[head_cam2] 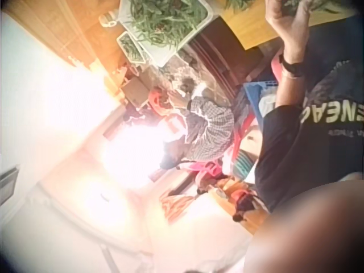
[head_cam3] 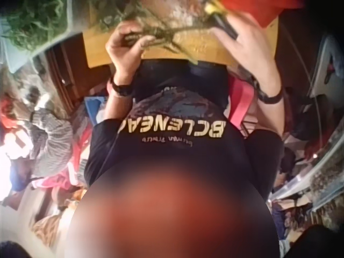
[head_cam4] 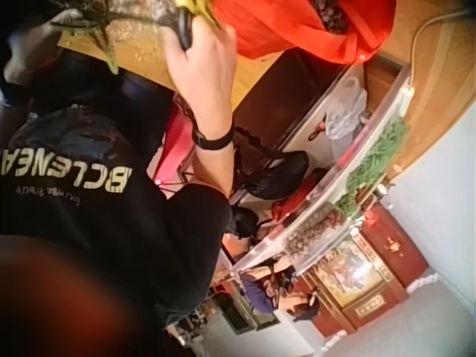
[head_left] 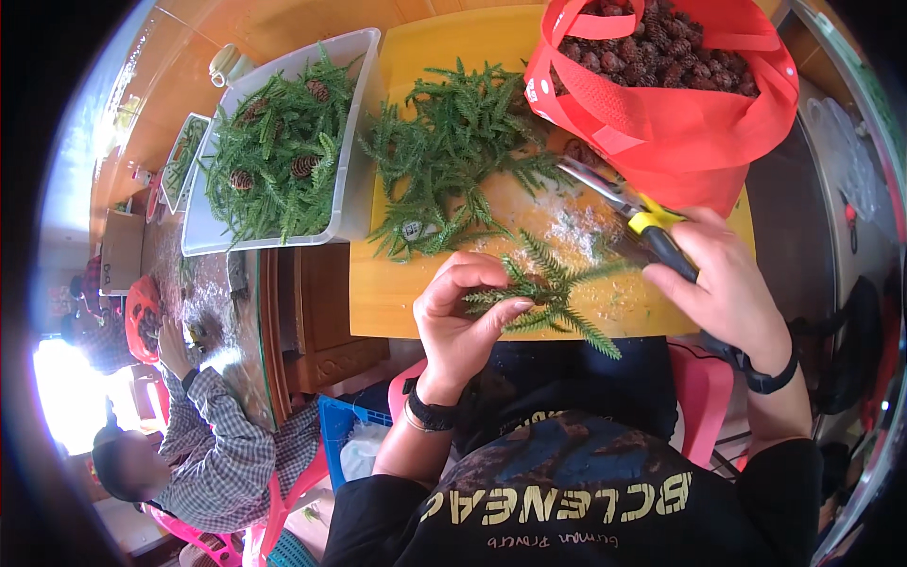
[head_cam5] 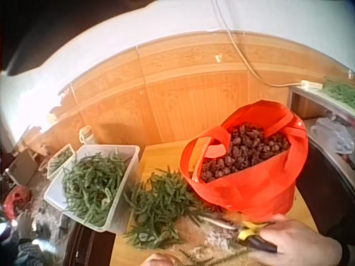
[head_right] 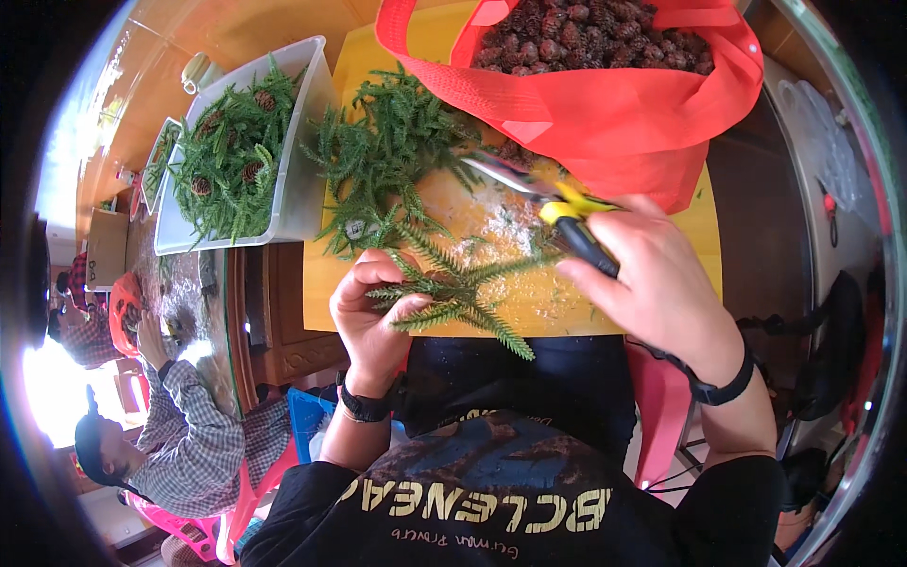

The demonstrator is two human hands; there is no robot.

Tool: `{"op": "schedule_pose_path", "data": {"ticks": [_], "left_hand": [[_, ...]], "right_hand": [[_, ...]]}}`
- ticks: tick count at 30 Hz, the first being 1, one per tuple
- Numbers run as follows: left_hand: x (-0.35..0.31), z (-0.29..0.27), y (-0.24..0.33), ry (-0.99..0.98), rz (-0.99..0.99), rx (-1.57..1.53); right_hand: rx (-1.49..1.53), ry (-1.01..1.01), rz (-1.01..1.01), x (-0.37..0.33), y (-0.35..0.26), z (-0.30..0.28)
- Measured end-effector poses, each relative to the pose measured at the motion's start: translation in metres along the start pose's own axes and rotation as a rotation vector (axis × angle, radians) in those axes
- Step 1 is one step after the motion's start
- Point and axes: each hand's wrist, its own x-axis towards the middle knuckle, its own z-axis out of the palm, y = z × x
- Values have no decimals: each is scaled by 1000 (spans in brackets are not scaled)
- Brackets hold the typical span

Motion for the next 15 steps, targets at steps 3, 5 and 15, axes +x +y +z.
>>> {"op": "schedule_pose_path", "data": {"ticks": [3,5,15], "left_hand": [[-1,4,2,91,-126,-131],[-2,1,-2,-3,-138,-95],[4,7,13,-55,-498,-539]], "right_hand": [[-108,2,19,-5,32,5],[-101,34,43,-10,50,14],[-195,-117,24,-7,64,24]]}}
